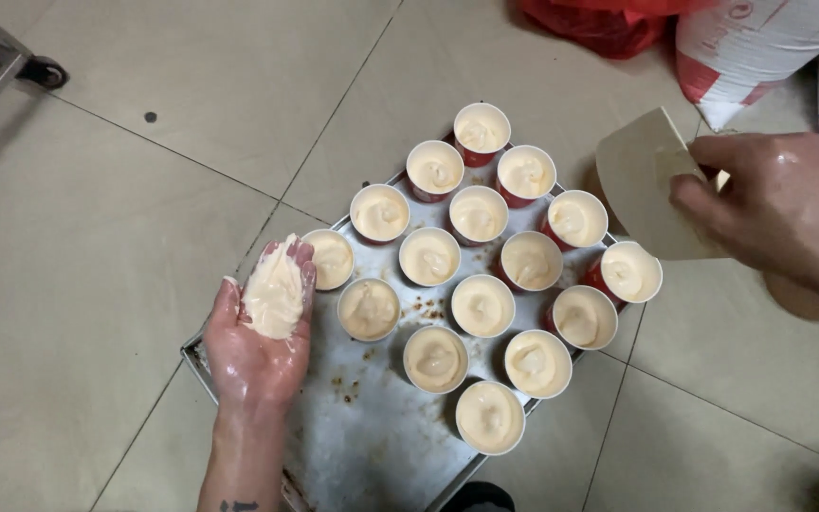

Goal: The person uses a plastic scraper to transfer batter from a large mixing bowl into small paper molds on a tray and larger paper bowls.

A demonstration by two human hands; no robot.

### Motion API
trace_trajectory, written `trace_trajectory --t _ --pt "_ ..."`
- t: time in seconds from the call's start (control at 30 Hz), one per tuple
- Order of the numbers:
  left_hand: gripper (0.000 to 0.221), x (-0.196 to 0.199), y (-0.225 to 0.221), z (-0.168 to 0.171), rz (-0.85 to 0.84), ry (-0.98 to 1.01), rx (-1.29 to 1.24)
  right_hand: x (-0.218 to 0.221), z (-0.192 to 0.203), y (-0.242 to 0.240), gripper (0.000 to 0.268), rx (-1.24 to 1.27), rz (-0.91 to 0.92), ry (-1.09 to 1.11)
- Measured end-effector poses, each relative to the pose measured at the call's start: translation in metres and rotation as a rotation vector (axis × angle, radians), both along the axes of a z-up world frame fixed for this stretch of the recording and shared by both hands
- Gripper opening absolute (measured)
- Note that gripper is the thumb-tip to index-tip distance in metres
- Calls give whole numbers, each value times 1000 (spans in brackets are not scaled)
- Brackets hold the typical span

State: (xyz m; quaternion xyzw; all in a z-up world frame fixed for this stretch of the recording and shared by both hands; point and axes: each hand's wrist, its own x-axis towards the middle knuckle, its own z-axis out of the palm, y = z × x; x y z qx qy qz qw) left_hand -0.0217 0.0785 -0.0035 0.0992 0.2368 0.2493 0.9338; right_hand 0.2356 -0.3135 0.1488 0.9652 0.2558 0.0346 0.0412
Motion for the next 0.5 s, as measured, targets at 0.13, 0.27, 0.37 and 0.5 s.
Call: trace_trajectory --t 0.13,0.27,0.37,0.5 --pt "61 21 15 16 2 -31 -48 28 7 2 18 -70 93 -64" --pt "63 71 14 44 -86 -15 60 54 0 7 20 -41 135 -112" --pt "63 132 5 54 -116 -47 86 62 3 30 22 33 134 -103" --pt "64 209 -26 44 -167 -119 66 73 -21 66 22 331 142 25"
